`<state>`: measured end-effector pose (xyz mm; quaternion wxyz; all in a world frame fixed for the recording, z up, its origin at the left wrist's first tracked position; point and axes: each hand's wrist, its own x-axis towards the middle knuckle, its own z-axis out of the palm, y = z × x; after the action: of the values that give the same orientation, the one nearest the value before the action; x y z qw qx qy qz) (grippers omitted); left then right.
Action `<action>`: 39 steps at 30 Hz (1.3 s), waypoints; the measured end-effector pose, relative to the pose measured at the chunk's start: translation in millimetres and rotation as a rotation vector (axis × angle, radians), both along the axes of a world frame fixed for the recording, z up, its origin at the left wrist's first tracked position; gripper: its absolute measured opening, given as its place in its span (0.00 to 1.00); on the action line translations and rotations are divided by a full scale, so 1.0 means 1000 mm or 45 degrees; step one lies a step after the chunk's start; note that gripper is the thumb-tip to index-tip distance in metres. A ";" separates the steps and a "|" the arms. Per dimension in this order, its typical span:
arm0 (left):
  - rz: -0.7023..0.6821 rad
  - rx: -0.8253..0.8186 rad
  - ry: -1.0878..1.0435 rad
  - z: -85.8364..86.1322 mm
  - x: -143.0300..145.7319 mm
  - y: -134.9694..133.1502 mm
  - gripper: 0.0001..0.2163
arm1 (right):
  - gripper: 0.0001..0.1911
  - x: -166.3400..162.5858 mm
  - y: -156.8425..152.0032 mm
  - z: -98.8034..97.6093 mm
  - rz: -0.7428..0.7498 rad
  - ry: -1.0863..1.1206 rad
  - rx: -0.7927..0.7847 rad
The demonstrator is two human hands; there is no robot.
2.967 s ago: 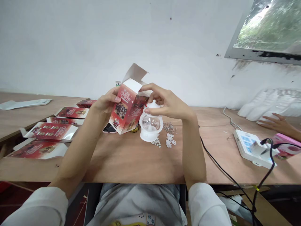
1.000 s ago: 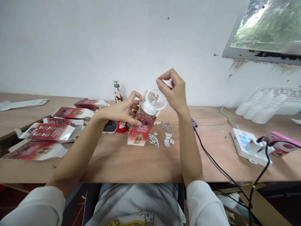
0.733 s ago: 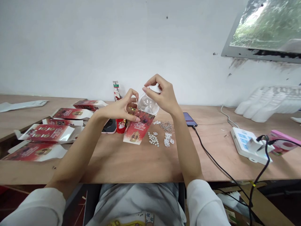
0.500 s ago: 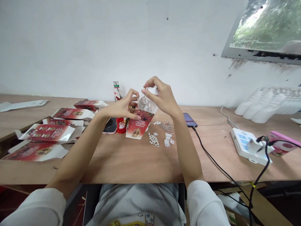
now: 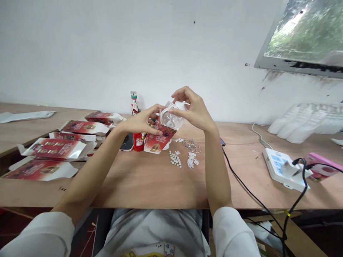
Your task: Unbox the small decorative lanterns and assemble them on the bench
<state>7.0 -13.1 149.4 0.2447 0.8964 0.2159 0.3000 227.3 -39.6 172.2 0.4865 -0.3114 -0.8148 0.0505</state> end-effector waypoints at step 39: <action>-0.074 -0.192 -0.024 -0.004 -0.007 0.008 0.32 | 0.11 0.011 -0.002 0.003 0.128 -0.011 -0.082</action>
<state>0.4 -4.8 144.9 0.3221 0.8784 0.2097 0.2840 238.2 -41.8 175.4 0.4696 -0.2860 -0.8293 0.0997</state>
